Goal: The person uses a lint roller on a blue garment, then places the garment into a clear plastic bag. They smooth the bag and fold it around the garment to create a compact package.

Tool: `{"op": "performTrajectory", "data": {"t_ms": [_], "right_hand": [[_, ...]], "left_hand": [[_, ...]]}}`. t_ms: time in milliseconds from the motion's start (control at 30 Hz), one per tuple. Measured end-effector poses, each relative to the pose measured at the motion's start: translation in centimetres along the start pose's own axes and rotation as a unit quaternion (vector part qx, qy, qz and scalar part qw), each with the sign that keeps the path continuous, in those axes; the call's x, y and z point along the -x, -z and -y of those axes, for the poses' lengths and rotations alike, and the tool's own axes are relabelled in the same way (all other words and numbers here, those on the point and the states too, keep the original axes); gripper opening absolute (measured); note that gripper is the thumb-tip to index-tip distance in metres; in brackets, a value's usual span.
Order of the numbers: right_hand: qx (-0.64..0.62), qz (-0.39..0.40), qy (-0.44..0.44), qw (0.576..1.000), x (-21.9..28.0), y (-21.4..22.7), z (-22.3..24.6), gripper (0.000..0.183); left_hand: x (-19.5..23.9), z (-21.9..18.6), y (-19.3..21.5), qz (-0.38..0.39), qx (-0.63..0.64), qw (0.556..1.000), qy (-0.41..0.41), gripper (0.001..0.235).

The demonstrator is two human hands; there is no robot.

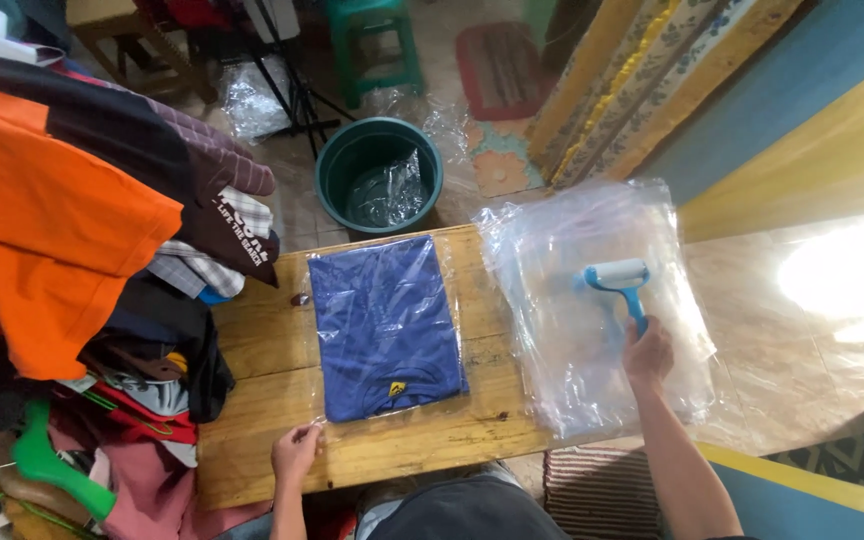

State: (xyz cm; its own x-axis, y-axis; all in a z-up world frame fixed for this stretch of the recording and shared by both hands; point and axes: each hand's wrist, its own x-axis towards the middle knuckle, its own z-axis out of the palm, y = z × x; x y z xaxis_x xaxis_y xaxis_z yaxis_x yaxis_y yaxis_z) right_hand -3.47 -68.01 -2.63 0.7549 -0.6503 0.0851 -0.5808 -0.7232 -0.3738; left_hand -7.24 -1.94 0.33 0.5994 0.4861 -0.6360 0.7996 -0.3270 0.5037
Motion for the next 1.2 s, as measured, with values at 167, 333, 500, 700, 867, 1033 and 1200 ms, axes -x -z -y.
{"op": "performTrajectory", "data": {"t_ms": [167, 333, 500, 700, 867, 1033, 1200], "right_hand": [[0.093, 0.042, -0.032, 0.994, 0.6, 0.1, 2.8, 0.041], [0.162, 0.015, -0.088, 0.983, 1.7, -1.2, 6.3, 0.076], [-0.193, 0.101, 0.045, 0.975, 11.5, -1.0, 17.5, 0.037], [-0.001, 0.312, 0.0, 0.95, 19.6, -6.7, 22.7, 0.055], [-0.109, 0.295, -0.008, 0.949, 19.8, -9.6, 19.1, 0.031], [-0.188, 0.393, -0.187, 0.88, 20.2, -1.4, 23.2, 0.034], [-0.184, 0.404, -0.181, 0.877, 21.8, -1.8, 20.8, 0.053]], "left_hand": [[-1.7, 1.3, -0.5, 0.018, 0.032, 0.999, -0.014, 0.024], [-0.3, -1.1, 1.9, 0.083, 0.053, 0.995, 0.021, 0.028], [-3.0, -1.2, 1.9, 0.162, 0.048, 0.985, 0.034, 0.043], [-5.5, 2.0, 0.8, 0.107, -0.107, 0.984, -0.098, 0.033], [-2.4, -0.7, 3.5, 0.157, -0.104, 0.981, -0.054, 0.032], [-4.0, -1.3, 4.4, 0.221, -0.135, 0.964, -0.062, 0.034], [-2.7, -0.4, 5.0, 0.22, -0.109, 0.966, -0.081, 0.039]]}}
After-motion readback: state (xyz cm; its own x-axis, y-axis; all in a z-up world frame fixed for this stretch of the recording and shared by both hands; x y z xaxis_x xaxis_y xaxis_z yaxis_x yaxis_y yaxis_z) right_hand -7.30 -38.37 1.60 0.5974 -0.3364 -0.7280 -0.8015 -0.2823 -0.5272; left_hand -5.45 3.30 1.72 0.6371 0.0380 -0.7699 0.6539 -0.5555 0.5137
